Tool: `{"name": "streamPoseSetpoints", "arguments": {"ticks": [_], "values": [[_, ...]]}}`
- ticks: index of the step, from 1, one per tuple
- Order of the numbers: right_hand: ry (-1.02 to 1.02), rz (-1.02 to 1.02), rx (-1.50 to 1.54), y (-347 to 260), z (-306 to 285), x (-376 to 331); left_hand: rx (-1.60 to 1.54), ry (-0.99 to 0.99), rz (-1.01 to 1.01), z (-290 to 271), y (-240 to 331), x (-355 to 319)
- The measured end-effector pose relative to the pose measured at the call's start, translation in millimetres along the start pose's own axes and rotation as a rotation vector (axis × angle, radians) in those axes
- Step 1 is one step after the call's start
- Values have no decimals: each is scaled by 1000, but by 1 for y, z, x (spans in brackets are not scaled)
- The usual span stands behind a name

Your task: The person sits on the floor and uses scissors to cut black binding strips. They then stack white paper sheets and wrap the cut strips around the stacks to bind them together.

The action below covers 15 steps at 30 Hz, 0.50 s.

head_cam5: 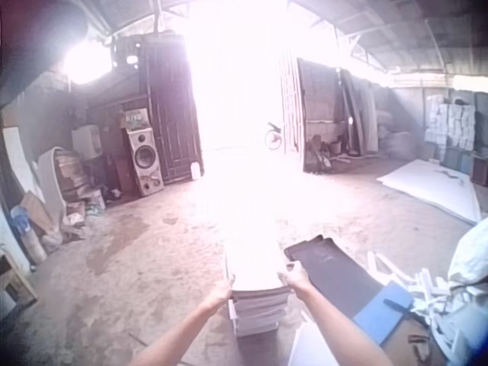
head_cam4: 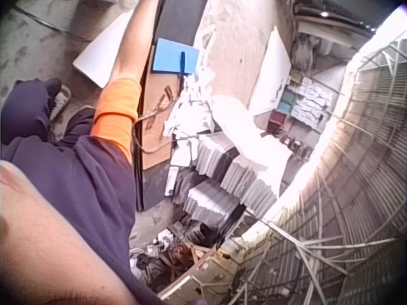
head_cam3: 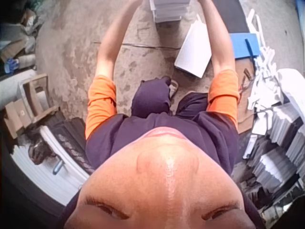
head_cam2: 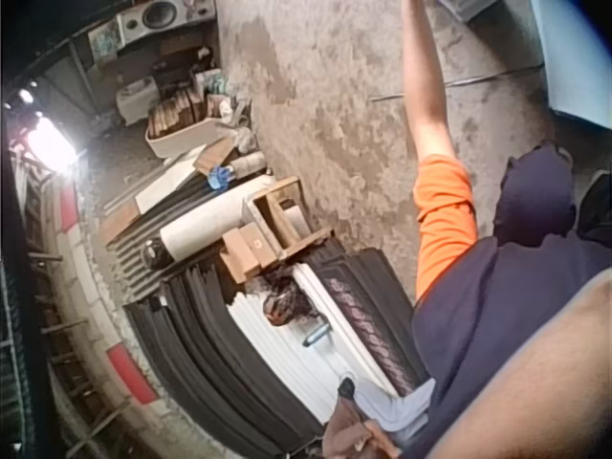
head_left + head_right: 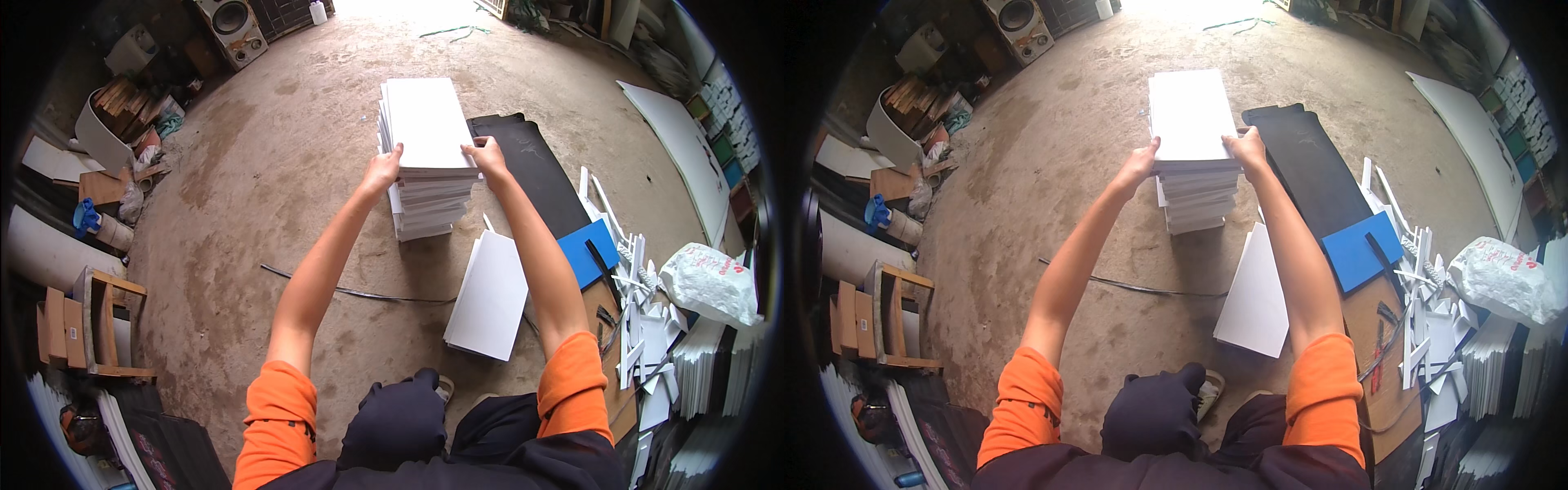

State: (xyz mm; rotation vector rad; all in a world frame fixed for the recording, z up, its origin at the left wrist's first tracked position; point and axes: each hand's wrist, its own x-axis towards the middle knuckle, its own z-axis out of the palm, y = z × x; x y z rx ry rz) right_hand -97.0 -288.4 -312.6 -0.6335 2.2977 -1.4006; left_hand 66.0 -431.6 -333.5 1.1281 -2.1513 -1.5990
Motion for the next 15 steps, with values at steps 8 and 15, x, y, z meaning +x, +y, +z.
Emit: {"name": "streamPoseSetpoints", "arguments": {"ticks": [8, 15], "values": [[-88, 55, -8, 1, -2, 1, 197, 84, 42, 12, 7, -5], [-139, 48, 277, 4, -18, -13, -262, -102, -57, 10, 22, -29]]}}
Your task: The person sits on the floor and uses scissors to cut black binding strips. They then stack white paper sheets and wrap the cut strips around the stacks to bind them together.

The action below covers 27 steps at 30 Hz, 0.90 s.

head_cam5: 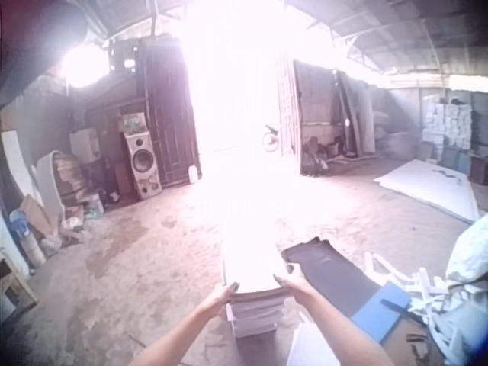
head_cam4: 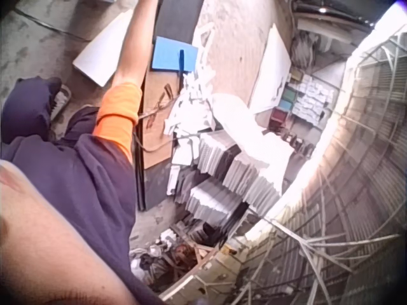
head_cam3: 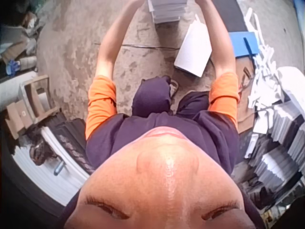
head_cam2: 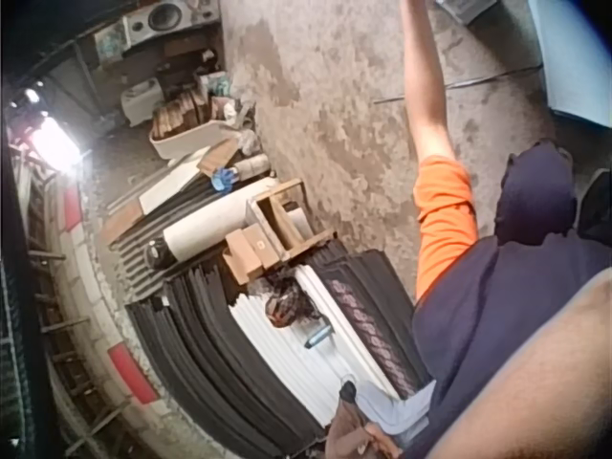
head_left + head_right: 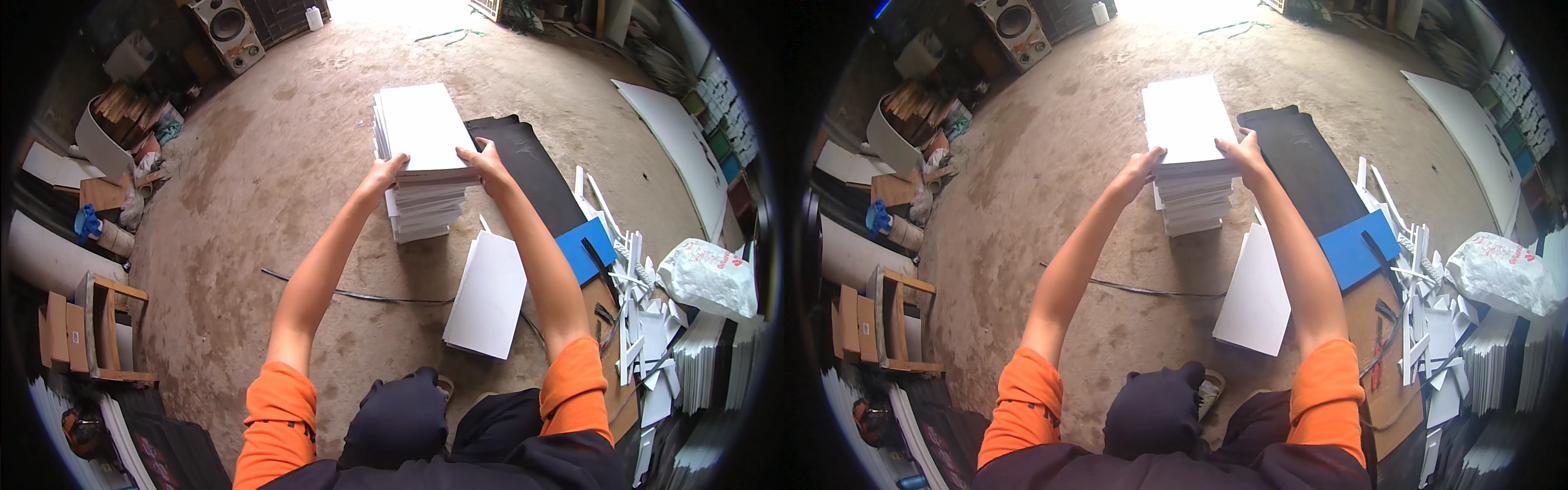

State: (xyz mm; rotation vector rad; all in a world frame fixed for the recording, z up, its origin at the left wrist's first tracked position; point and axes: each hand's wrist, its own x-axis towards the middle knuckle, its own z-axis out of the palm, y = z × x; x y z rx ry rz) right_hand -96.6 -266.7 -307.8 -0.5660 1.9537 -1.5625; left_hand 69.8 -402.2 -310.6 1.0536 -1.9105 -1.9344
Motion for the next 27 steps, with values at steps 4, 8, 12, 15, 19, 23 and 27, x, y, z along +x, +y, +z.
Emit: {"name": "streamPoseSetpoints", "arguments": {"ticks": [4, 8, 12, 15, 19, 23, 27], "values": [[-60, -96, 171, 3, -23, -36, -59, -313, -45, -7, -4, -11], [-67, -286, 238, 25, -51, -109, -294, -182, -81, 29, 16, -49], [-21, -339, 97, 69, -86, -164, -249, -466, 407, 70, -14, -60], [41, -401, 204, 72, -102, -177, 27, -346, 860, 112, -51, -77], [158, -519, -7, 108, -120, -197, 275, -352, 934, 139, -81, -111], [191, -476, 54, 141, -126, -217, 119, -408, 763, 154, -104, -122], [96, -431, -121, 178, -116, -231, 132, -373, 639, 154, -135, -126]]}}
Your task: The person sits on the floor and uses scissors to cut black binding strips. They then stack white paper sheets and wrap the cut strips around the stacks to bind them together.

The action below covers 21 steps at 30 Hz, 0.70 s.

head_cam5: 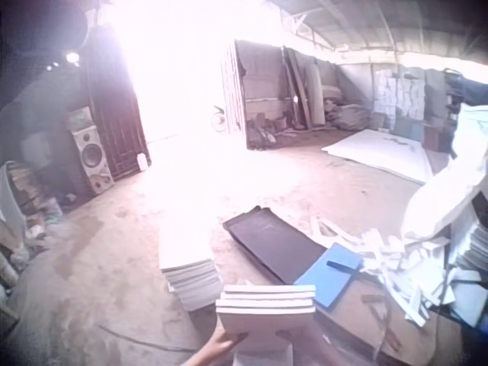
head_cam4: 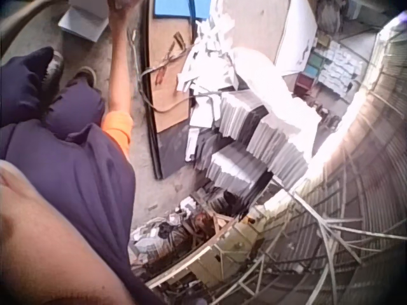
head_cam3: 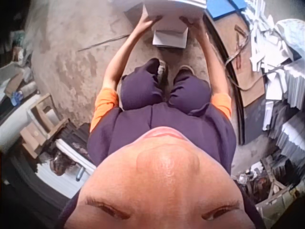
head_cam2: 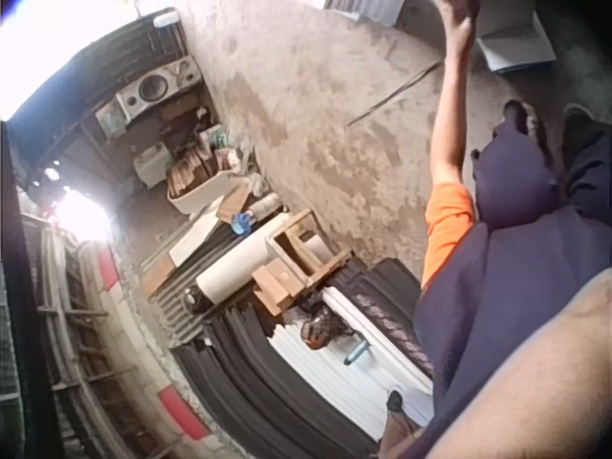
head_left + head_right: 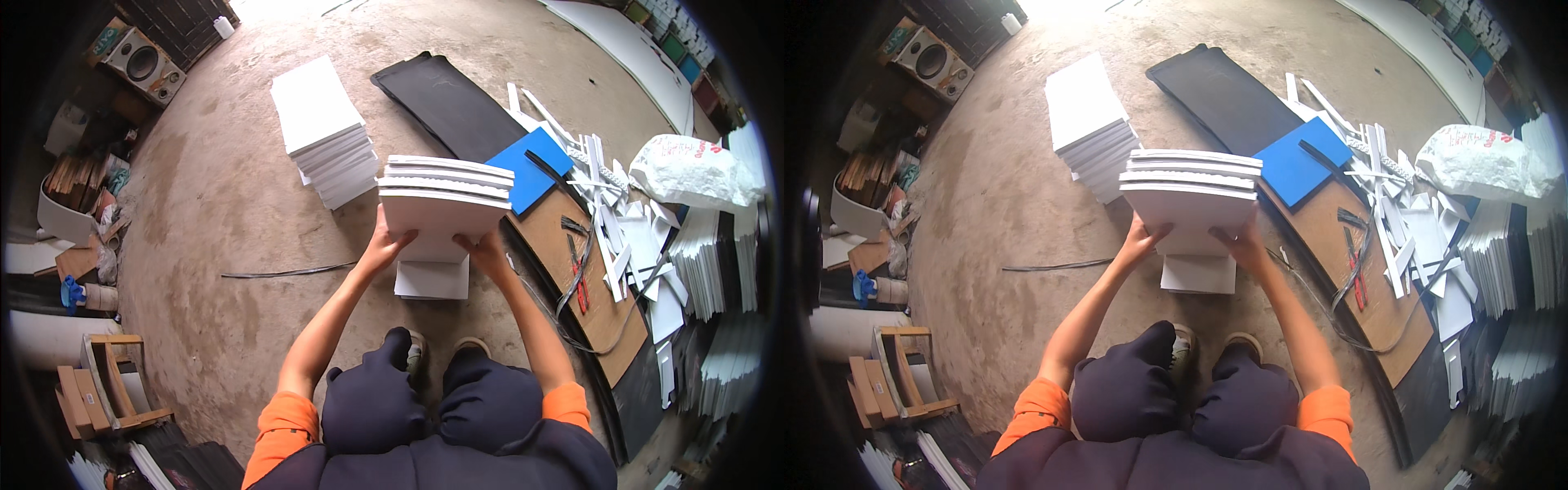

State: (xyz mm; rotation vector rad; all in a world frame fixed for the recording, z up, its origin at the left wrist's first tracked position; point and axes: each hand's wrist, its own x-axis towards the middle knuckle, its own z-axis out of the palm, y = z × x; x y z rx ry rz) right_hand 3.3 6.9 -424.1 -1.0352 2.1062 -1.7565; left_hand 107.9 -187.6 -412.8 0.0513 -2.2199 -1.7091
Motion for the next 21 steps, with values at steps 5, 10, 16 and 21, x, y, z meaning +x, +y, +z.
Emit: {"name": "streamPoseSetpoints", "arguments": {"ticks": [5, 10, 16, 21], "values": [[-49, -53, -169, 36, 15, -14, 111, -24, -30, 0, -29, -11], [5, 49, 66, 25, 12, -4, 151, -2, -25, 2, -41, -7], [130, 623, 256, 12, 4, 6, 28, 97, -563, 23, -13, 13], [169, 684, 66, 38, 28, -43, -5, 94, -508, 35, -52, -35]]}}
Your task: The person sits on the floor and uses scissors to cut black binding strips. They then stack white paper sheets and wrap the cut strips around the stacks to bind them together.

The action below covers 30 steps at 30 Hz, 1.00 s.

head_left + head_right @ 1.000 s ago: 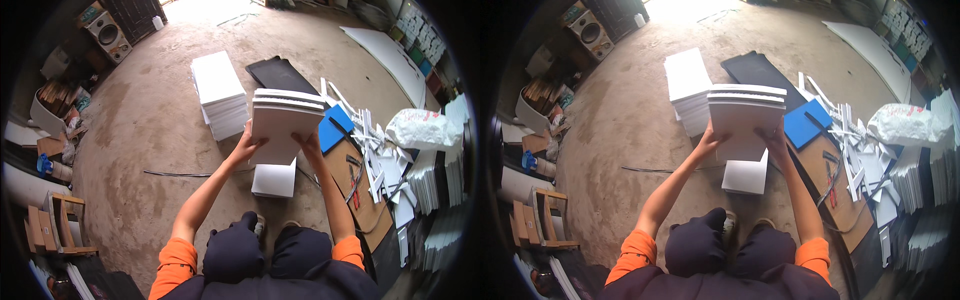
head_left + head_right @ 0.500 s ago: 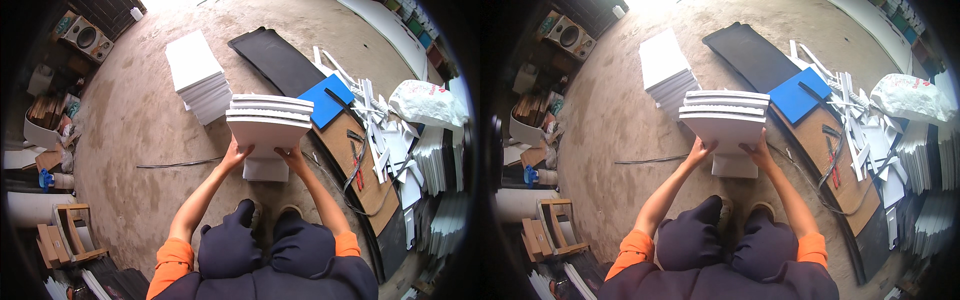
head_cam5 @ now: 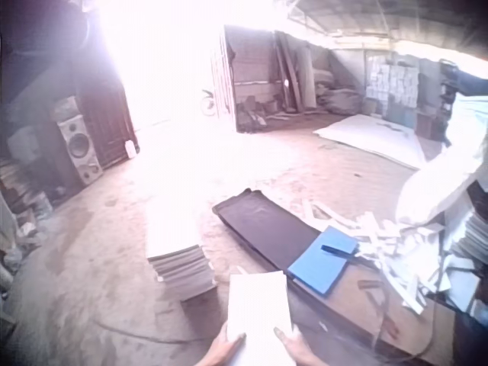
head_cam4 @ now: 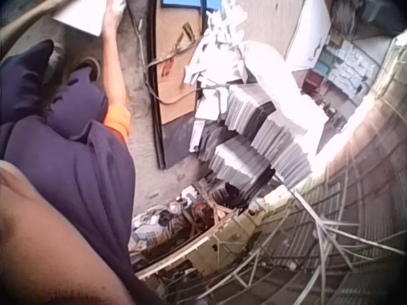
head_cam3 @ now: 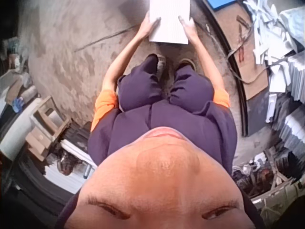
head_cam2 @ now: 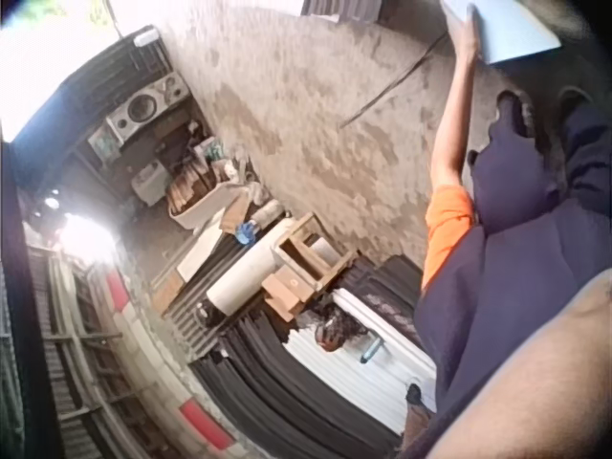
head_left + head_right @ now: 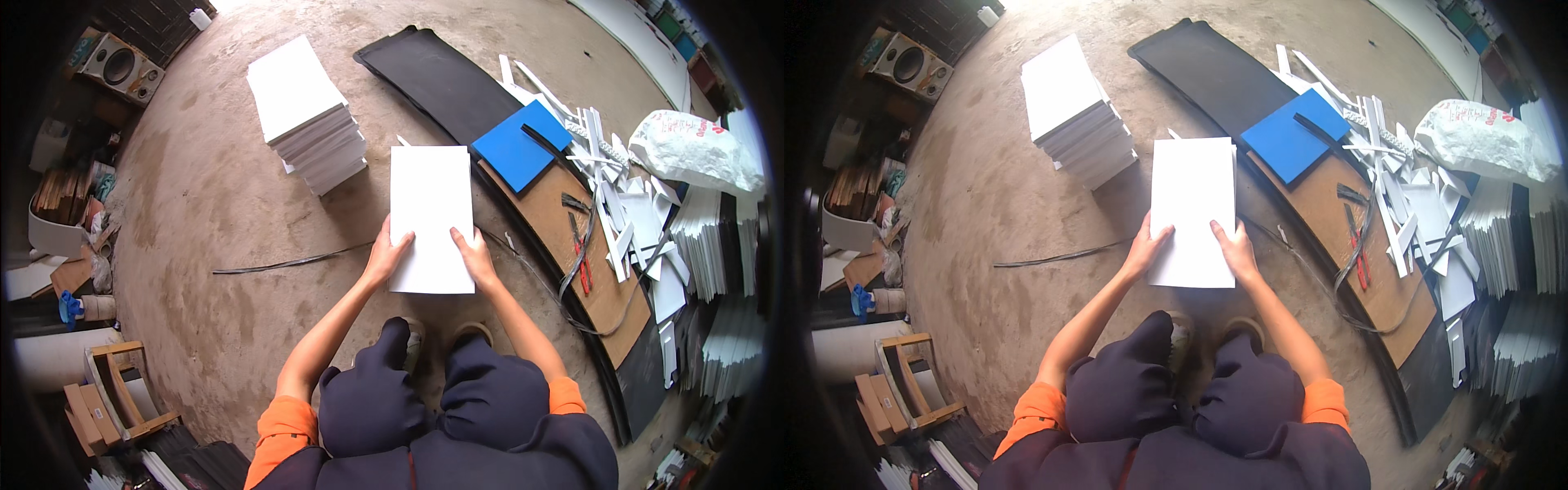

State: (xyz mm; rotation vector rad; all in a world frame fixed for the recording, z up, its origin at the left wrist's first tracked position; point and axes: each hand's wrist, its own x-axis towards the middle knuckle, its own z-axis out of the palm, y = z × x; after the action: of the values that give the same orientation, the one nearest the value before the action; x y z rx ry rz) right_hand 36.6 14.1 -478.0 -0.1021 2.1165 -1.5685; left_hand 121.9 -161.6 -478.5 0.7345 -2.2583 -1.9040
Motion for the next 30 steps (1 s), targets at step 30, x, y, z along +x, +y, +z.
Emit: {"name": "streamPoseSetpoints", "arguments": {"ticks": [30], "values": [[184, -492, -357, -39, 11, 83, 21, 297, 275, -34, 18, 57]]}}
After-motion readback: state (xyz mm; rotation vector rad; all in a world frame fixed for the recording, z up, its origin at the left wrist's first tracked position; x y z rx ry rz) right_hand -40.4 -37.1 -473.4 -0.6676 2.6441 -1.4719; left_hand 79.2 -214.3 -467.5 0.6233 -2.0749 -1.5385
